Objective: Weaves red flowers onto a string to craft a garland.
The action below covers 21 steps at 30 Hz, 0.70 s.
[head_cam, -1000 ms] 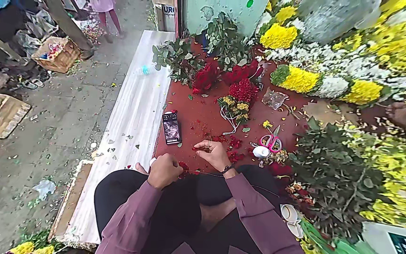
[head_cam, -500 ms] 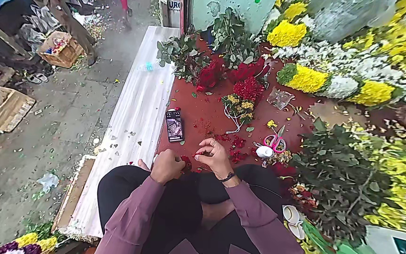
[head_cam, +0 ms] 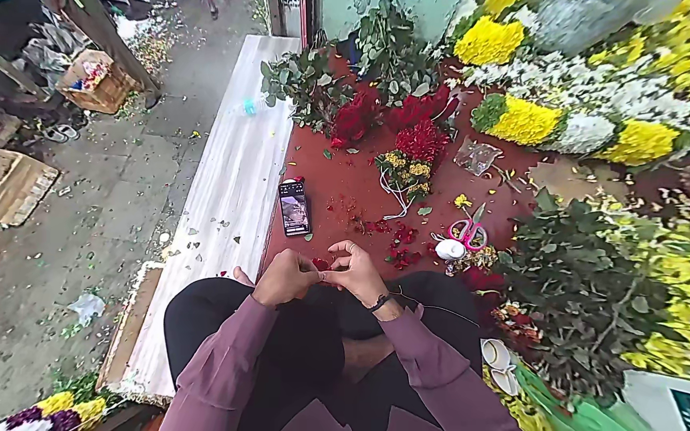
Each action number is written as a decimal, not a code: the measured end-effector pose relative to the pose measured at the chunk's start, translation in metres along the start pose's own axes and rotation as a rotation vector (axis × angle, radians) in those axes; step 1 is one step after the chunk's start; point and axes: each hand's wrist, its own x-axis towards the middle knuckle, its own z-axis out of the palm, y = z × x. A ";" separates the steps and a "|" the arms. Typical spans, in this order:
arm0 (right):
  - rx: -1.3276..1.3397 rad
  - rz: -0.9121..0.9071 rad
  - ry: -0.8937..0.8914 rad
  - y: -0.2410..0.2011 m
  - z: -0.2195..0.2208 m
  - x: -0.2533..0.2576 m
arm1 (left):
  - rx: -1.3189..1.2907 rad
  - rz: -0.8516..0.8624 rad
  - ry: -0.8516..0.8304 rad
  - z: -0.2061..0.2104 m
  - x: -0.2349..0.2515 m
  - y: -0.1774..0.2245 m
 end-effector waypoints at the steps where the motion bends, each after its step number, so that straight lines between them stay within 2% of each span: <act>1: -0.039 -0.003 -0.023 0.002 -0.004 0.003 | -0.003 0.002 -0.007 0.000 0.000 0.001; 6: -0.048 -0.038 -0.246 0.006 -0.034 0.013 | -0.028 -0.015 0.002 0.001 0.001 -0.001; 10: -0.211 -0.054 -0.434 0.011 -0.037 0.012 | 0.005 -0.042 0.053 -0.004 0.001 -0.001; 14: -0.354 -0.134 -0.285 0.010 -0.041 0.013 | 0.054 -0.095 0.116 -0.013 -0.001 -0.002; 15: -0.355 -0.170 -0.304 0.007 -0.048 0.014 | 0.072 -0.110 0.143 -0.014 -0.002 -0.002; 19: -0.146 -0.377 -0.563 -0.008 -0.050 0.002 | 0.235 -0.150 0.168 -0.015 -0.005 0.010; 21: -0.007 -0.500 -0.528 -0.016 -0.041 -0.001 | 0.342 -0.067 0.041 -0.012 -0.017 0.023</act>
